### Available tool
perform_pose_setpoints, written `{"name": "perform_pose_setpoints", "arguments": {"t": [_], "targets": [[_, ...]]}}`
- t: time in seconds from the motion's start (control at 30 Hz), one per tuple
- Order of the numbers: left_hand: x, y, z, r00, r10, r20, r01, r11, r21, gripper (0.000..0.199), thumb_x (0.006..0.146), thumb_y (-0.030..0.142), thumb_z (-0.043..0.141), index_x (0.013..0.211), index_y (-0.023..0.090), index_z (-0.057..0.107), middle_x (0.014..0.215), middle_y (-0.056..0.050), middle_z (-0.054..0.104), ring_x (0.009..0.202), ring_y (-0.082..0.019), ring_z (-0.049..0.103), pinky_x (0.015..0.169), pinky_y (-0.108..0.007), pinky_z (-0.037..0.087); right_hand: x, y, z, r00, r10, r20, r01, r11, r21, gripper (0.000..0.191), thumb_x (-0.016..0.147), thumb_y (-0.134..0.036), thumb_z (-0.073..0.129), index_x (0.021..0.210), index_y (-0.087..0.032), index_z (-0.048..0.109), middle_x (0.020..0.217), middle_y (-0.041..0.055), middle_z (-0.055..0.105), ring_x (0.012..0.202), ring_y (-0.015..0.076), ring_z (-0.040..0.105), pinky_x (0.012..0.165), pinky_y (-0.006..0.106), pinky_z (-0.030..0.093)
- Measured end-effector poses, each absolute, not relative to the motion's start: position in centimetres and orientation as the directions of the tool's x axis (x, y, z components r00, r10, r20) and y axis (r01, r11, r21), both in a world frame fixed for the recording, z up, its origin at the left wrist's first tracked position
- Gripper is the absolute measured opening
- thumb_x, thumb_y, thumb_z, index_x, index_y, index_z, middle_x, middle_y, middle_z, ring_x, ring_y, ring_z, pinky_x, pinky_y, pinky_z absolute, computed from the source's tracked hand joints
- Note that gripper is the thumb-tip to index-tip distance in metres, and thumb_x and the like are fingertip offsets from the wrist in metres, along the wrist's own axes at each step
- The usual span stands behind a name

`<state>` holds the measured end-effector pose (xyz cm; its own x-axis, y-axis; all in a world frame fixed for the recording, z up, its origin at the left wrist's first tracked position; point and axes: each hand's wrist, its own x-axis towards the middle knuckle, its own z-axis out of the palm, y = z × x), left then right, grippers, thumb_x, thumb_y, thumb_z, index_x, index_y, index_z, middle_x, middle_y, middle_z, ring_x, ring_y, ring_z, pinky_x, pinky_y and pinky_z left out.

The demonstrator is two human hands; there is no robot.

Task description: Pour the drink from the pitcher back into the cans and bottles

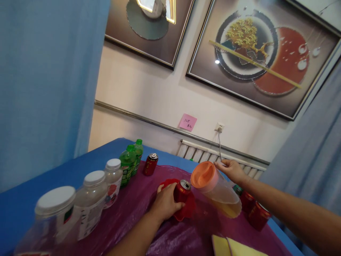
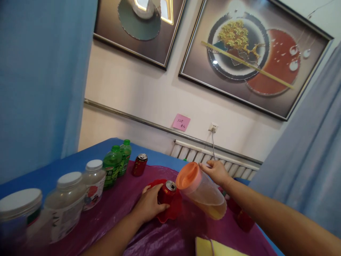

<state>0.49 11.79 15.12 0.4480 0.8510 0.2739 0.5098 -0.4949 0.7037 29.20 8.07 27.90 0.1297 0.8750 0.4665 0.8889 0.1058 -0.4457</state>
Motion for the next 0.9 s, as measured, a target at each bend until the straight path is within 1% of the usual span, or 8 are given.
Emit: {"name": "perform_pose_setpoints", "arguments": {"t": [0.23,0.4,0.63,0.9], "targets": [[0.48,11.75,15.13,0.451,0.85,0.271,0.507,-0.494,0.706,0.061,0.063,0.032,0.082,0.119,0.025,0.061,0.128,-0.008,0.069,0.124,-0.03,0.058,0.116,-0.051,0.021,29.23,8.14,27.89,0.13,0.873,0.469,0.888,0.108,-0.447,0.058,0.079,-0.067,0.053,0.054,-0.025,0.024,0.055,-0.0068,0.018,0.051,0.0093,0.021,0.047,0.026,0.016],[0.45,11.86,14.93,0.449,0.846,0.289,0.498,-0.505,0.705,0.065,0.062,0.033,0.084,0.121,0.024,0.059,0.127,-0.008,0.069,0.123,-0.029,0.059,0.117,-0.05,0.02,29.08,8.08,27.9,0.131,0.869,0.477,0.888,0.111,-0.447,0.058,0.078,-0.068,0.053,0.054,-0.025,0.023,0.054,-0.0068,0.018,0.05,0.0093,0.021,0.047,0.027,0.016],[0.55,11.9,14.69,0.45,0.845,0.289,0.507,-0.508,0.697,0.061,0.062,0.034,0.084,0.118,0.025,0.061,0.127,-0.007,0.069,0.123,-0.03,0.059,0.115,-0.049,0.023,28.89,7.85,28.14,0.14,0.869,0.475,0.893,0.096,-0.439,0.057,0.078,-0.066,0.054,0.053,-0.024,0.024,0.053,-0.0065,0.019,0.05,0.0093,0.022,0.046,0.026,0.017],[0.49,11.84,14.88,0.457,0.847,0.273,0.518,-0.503,0.692,0.064,0.062,0.035,0.083,0.121,0.026,0.06,0.128,-0.007,0.069,0.125,-0.03,0.058,0.116,-0.047,0.022,28.91,7.85,28.24,0.13,0.871,0.475,0.897,0.101,-0.43,0.058,0.079,-0.068,0.053,0.052,-0.024,0.025,0.053,-0.0064,0.019,0.05,0.0096,0.022,0.046,0.026,0.017]]}}
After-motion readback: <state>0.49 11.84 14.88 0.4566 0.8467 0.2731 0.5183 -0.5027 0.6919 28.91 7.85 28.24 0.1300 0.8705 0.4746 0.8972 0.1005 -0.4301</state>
